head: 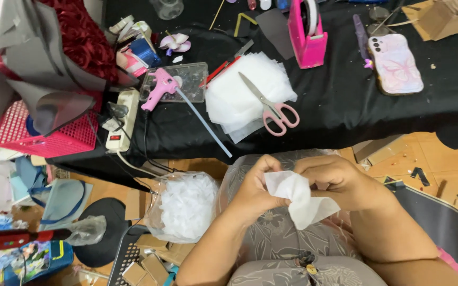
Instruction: The person sits at a cluttered table and folds small, white, translucent sheets of material by hand. They repeatedly pick up a sheet, fold it into a smaller shape, and place it into a clear plastic bag on their lap.
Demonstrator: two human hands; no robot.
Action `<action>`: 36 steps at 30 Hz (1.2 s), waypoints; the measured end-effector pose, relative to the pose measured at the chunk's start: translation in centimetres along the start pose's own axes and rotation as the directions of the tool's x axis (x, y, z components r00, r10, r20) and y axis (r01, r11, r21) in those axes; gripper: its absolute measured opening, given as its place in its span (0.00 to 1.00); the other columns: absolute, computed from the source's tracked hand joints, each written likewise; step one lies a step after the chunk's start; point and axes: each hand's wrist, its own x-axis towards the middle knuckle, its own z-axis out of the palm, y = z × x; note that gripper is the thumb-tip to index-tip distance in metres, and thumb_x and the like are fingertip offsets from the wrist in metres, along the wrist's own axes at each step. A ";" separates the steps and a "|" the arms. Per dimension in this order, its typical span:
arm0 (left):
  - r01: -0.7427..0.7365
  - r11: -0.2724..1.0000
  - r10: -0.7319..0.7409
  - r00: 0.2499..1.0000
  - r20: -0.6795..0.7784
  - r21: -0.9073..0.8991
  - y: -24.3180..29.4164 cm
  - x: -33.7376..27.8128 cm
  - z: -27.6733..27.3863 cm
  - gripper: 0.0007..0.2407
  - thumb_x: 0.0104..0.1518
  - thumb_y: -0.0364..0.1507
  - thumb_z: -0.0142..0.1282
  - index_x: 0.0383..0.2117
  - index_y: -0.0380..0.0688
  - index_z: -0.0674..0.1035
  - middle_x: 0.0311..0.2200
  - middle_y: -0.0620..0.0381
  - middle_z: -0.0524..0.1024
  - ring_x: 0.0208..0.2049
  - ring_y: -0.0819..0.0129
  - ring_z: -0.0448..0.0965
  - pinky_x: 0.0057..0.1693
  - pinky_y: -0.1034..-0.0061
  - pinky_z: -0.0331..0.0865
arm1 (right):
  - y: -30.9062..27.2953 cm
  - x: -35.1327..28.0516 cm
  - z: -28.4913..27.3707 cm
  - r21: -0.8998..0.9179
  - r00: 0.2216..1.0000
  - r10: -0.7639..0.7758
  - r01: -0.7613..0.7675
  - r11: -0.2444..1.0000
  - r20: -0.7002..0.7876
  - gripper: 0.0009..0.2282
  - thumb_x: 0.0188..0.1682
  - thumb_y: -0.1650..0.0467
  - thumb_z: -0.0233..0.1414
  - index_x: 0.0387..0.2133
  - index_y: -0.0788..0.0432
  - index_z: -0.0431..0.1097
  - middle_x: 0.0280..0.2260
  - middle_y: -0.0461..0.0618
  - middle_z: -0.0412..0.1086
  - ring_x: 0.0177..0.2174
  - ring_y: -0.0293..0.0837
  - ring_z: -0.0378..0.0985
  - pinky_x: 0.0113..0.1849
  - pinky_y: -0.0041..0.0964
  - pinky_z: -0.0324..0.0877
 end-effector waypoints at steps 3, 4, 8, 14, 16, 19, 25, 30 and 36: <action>-0.164 0.982 0.167 0.986 -0.020 0.095 -0.7 0.4 -0.9 0.25 0.33 0.36 0.82 0.34 0.45 0.74 0.25 0.61 0.77 0.28 0.78 0.75 0.36 0.87 0.67 | -1.3 1.0 0.3 0.023 0.999 0.020 -0.019 1.000 -0.036 0.04 0.49 0.73 0.59 0.28 0.64 0.80 0.29 0.53 0.76 0.22 0.40 0.74 0.25 0.33 0.75; -0.166 0.982 0.167 0.986 -0.011 0.093 -0.3 0.4 -0.8 0.25 0.33 0.36 0.82 0.34 0.45 0.74 0.25 0.61 0.77 0.28 0.78 0.75 0.36 0.87 0.67 | -1.2 1.0 0.4 0.016 0.999 0.019 -0.018 1.000 -0.041 0.04 0.49 0.73 0.59 0.28 0.64 0.80 0.29 0.53 0.76 0.22 0.40 0.74 0.25 0.33 0.75; -0.320 0.921 0.346 0.934 -0.085 0.223 1.2 -0.2 0.2 0.12 0.45 0.27 0.76 0.26 0.42 0.78 0.25 0.55 0.79 0.30 0.72 0.75 0.41 0.79 0.69 | -0.6 1.0 0.9 -0.077 0.989 0.001 -0.013 0.997 -0.151 0.02 0.46 0.75 0.61 0.26 0.63 0.79 0.26 0.51 0.75 0.18 0.40 0.71 0.21 0.30 0.72; -0.507 0.774 0.577 0.811 -0.095 0.379 3.4 -0.6 2.3 0.06 0.51 0.26 0.71 0.26 0.39 0.83 0.26 0.52 0.78 0.32 0.62 0.77 0.45 0.72 0.71 | -0.1 1.3 1.2 -0.235 0.971 -0.069 0.013 0.972 -0.230 0.05 0.45 0.72 0.62 0.24 0.63 0.78 0.23 0.48 0.71 0.17 0.39 0.68 0.21 0.28 0.70; -0.551 0.729 0.632 0.770 -0.090 0.406 3.6 -0.5 2.6 0.06 0.52 0.26 0.70 0.26 0.37 0.83 0.25 0.50 0.80 0.31 0.60 0.77 0.44 0.71 0.72 | -0.3 1.4 1.3 -0.311 0.962 -0.107 0.024 0.950 -0.252 0.05 0.45 0.72 0.63 0.23 0.62 0.77 0.21 0.47 0.68 0.16 0.39 0.67 0.21 0.28 0.69; -0.587 0.706 0.656 0.753 -0.052 0.396 3.4 -0.4 2.3 0.07 0.55 0.28 0.68 0.27 0.37 0.83 0.26 0.49 0.80 0.32 0.58 0.76 0.44 0.69 0.71 | -1.1 1.7 1.5 -0.346 0.957 -0.106 0.007 0.938 -0.269 0.05 0.44 0.73 0.63 0.21 0.61 0.76 0.19 0.47 0.67 0.15 0.40 0.66 0.20 0.29 0.68; -0.595 0.703 0.638 0.770 0.024 0.390 3.8 -0.5 2.0 0.08 0.55 0.30 0.68 0.29 0.38 0.83 0.28 0.50 0.80 0.35 0.57 0.75 0.46 0.66 0.69 | -0.6 0.9 0.9 -0.292 0.955 -0.030 -0.060 0.955 -0.295 0.04 0.42 0.74 0.65 0.22 0.62 0.78 0.19 0.48 0.71 0.14 0.40 0.67 0.20 0.29 0.68; -0.600 0.687 0.636 0.769 0.058 0.410 4.2 -0.6 2.0 0.10 0.58 0.34 0.64 0.29 0.39 0.82 0.28 0.50 0.79 0.34 0.56 0.74 0.47 0.64 0.69 | -0.3 0.5 0.9 -0.249 0.939 0.077 -0.167 0.954 -0.336 0.08 0.40 0.72 0.67 0.19 0.60 0.74 0.16 0.46 0.67 0.14 0.37 0.65 0.19 0.28 0.65; -0.549 0.746 0.596 0.803 -0.011 0.376 4.1 -0.8 2.4 0.08 0.60 0.31 0.62 0.28 0.39 0.80 0.29 0.53 0.79 0.35 0.60 0.73 0.48 0.68 0.68 | -1.0 1.2 1.4 -0.144 0.944 0.109 -0.160 0.977 -0.312 0.06 0.41 0.73 0.66 0.22 0.60 0.76 0.20 0.47 0.73 0.17 0.33 0.66 0.20 0.27 0.67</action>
